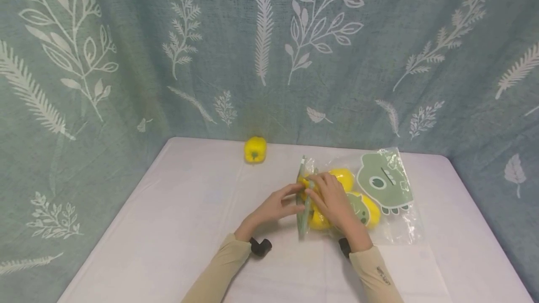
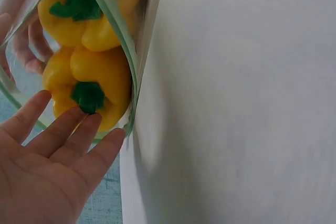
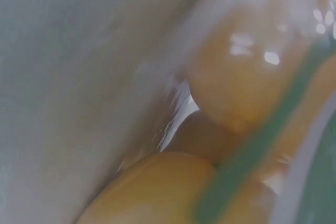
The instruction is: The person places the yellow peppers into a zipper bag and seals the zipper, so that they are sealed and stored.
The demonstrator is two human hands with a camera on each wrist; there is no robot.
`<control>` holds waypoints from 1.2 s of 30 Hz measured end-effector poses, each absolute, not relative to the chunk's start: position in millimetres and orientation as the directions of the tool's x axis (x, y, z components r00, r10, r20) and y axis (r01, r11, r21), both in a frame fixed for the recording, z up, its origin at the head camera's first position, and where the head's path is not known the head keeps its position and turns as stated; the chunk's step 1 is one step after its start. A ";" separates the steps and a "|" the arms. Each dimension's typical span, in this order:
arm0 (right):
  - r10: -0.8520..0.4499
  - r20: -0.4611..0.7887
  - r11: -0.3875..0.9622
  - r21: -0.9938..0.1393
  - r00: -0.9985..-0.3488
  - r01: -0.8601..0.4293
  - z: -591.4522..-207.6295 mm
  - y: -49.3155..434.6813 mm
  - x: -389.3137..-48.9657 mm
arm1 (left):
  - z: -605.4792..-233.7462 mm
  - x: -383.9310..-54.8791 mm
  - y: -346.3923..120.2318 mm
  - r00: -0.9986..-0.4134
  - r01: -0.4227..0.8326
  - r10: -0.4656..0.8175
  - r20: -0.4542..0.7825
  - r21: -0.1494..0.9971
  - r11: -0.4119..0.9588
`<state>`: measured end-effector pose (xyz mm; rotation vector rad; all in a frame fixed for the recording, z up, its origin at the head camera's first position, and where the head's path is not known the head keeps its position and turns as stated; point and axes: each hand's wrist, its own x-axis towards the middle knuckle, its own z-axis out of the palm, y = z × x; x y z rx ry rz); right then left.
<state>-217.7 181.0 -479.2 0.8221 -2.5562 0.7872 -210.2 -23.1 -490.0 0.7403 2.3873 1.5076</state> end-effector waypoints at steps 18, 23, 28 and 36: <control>-0.407 0.471 0.695 -0.396 -0.783 -0.600 -480.9 179.8 -216.8 | -494.8 -206.8 -15.2 -0.817 0.295 0.574 0.052 0.894 0.338; -0.411 0.473 0.691 -0.397 -0.780 -0.605 -480.4 179.8 -216.8 | -495.4 -208.5 -18.1 -0.807 0.309 0.585 0.079 0.902 0.303; -0.409 0.460 0.693 -0.404 -0.788 -0.596 -480.4 179.8 -216.0 | -494.7 -209.7 -22.3 -0.816 0.320 0.571 0.093 0.895 0.311; -0.410 0.453 0.691 -0.412 -0.792 -0.594 -481.2 179.8 -214.5 | -494.7 -211.2 -28.8 -0.833 0.319 0.544 0.105 0.894 0.316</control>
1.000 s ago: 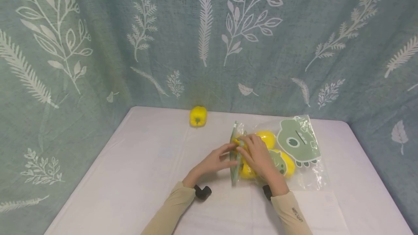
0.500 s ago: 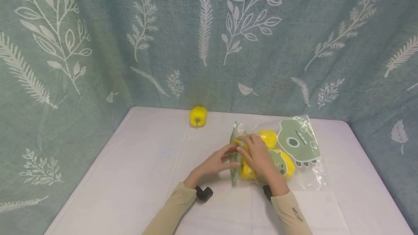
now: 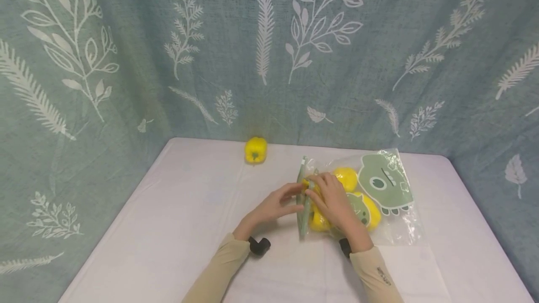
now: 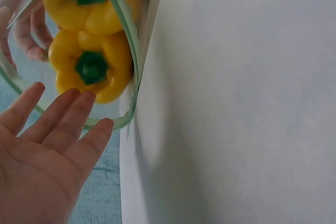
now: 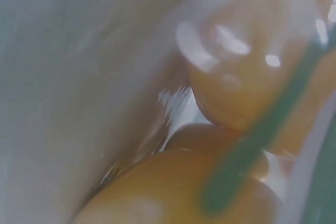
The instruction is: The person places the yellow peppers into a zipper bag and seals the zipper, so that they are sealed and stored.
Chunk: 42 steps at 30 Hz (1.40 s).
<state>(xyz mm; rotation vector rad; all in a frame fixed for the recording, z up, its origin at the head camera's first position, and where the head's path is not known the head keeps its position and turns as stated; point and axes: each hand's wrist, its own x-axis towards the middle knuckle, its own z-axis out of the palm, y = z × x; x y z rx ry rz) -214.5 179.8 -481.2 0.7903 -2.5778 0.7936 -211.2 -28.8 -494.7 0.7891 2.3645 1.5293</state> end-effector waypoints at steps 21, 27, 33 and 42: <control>-0.421 0.483 0.675 -0.399 -0.768 -0.621 -481.3 180.4 -215.6 | -485.5 -229.6 -61.2 -0.922 0.280 0.362 0.139 0.884 0.374; -0.424 0.501 0.668 -0.390 -0.755 -0.634 -482.3 181.4 -216.0 | -481.4 -238.3 -73.2 -0.941 0.287 0.282 0.185 0.878 0.384; -0.425 0.499 0.666 -0.392 -0.755 -0.634 -483.2 181.8 -216.4 | -478.1 -245.5 -85.1 -0.953 0.292 0.197 0.231 0.877 0.382; -0.421 0.500 0.666 -0.396 -0.757 -0.632 -482.4 180.9 -216.7 | -477.0 -261.9 -102.1 -0.947 0.313 0.082 0.309 0.844 0.435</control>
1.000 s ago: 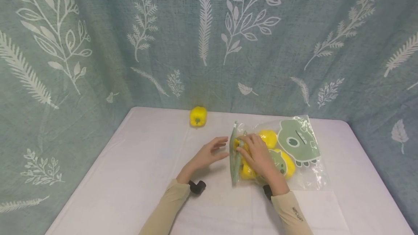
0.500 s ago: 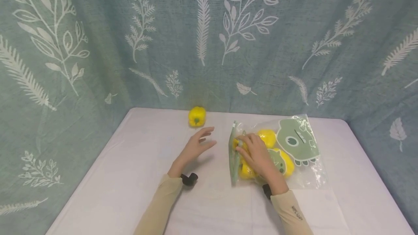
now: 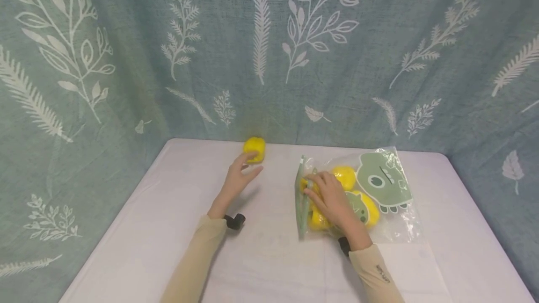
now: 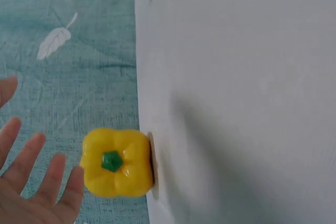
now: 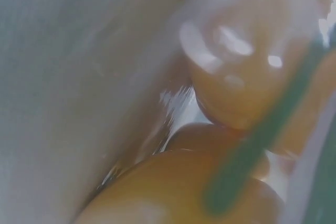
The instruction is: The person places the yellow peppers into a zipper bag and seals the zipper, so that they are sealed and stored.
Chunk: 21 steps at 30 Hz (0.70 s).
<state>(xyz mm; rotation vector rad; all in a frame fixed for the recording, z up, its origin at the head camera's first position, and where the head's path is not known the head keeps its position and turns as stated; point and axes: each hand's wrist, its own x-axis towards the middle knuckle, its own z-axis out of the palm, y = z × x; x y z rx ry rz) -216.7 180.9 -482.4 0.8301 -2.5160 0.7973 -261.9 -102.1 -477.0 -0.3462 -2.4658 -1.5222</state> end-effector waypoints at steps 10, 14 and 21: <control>-0.426 0.499 0.669 -0.388 -0.755 -0.634 -482.3 181.4 -217.4 | -481.4 -285.0 -119.8 -0.881 0.415 0.049 0.470 0.720 0.557; -0.425 0.502 0.672 -0.383 -0.753 -0.634 -483.4 182.0 -218.3 | -480.8 -292.8 -125.1 -0.886 0.412 0.057 0.461 0.724 0.553; -0.426 0.497 0.675 -0.382 -0.756 -0.632 -483.4 181.4 -217.8 | -480.2 -303.0 -132.9 -0.928 0.352 0.098 0.358 0.765 0.539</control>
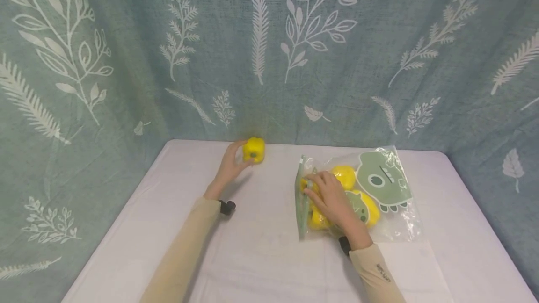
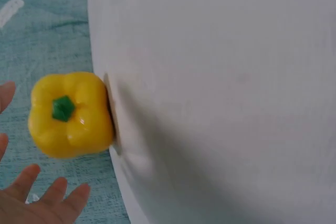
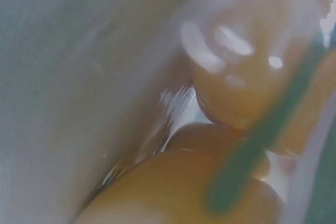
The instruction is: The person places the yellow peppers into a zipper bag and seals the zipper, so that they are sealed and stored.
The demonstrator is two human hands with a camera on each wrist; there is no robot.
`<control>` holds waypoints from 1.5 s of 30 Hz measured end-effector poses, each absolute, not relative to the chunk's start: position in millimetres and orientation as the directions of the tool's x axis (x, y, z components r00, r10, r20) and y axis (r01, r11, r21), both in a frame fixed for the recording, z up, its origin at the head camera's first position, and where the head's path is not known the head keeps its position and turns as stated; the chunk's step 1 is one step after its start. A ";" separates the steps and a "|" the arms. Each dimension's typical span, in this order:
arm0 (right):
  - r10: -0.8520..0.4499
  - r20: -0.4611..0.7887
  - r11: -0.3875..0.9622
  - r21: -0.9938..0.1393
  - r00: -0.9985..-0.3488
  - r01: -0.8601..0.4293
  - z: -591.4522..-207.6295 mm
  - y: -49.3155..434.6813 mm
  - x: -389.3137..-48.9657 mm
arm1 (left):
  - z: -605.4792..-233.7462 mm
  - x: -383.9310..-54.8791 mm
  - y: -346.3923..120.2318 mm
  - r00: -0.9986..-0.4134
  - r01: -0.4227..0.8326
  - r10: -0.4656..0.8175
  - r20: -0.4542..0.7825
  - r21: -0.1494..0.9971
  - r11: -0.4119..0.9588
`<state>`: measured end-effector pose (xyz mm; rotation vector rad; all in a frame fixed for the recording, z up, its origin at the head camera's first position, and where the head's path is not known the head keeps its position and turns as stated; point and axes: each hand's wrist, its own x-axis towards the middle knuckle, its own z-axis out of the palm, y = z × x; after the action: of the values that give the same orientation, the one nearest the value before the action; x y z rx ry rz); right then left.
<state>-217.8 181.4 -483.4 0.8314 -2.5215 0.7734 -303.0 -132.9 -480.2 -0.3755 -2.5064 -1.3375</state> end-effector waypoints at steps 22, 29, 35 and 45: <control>-0.424 0.473 0.674 -0.405 -0.772 -0.618 -479.4 178.9 -217.3 | -486.4 -325.7 -130.0 -0.947 0.299 0.086 0.308 0.759 0.578; -0.422 0.476 0.674 -0.403 -0.771 -0.619 -477.4 179.2 -216.6 | -489.2 -328.0 -127.4 -0.939 0.308 0.056 0.339 0.758 0.575; -0.422 0.469 0.679 -0.403 -0.776 -0.614 -478.4 180.1 -216.8 | -489.9 -327.7 -125.6 -0.955 0.256 0.026 0.296 0.777 0.575; -0.421 0.461 0.685 -0.403 -0.781 -0.607 -477.9 180.6 -216.9 | -491.1 -324.6 -124.9 -0.957 0.232 -0.006 0.289 0.778 0.583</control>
<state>-216.9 180.6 -477.9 0.8103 -2.5664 0.7862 -324.6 -124.9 -491.1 -0.1860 -2.5547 -1.3118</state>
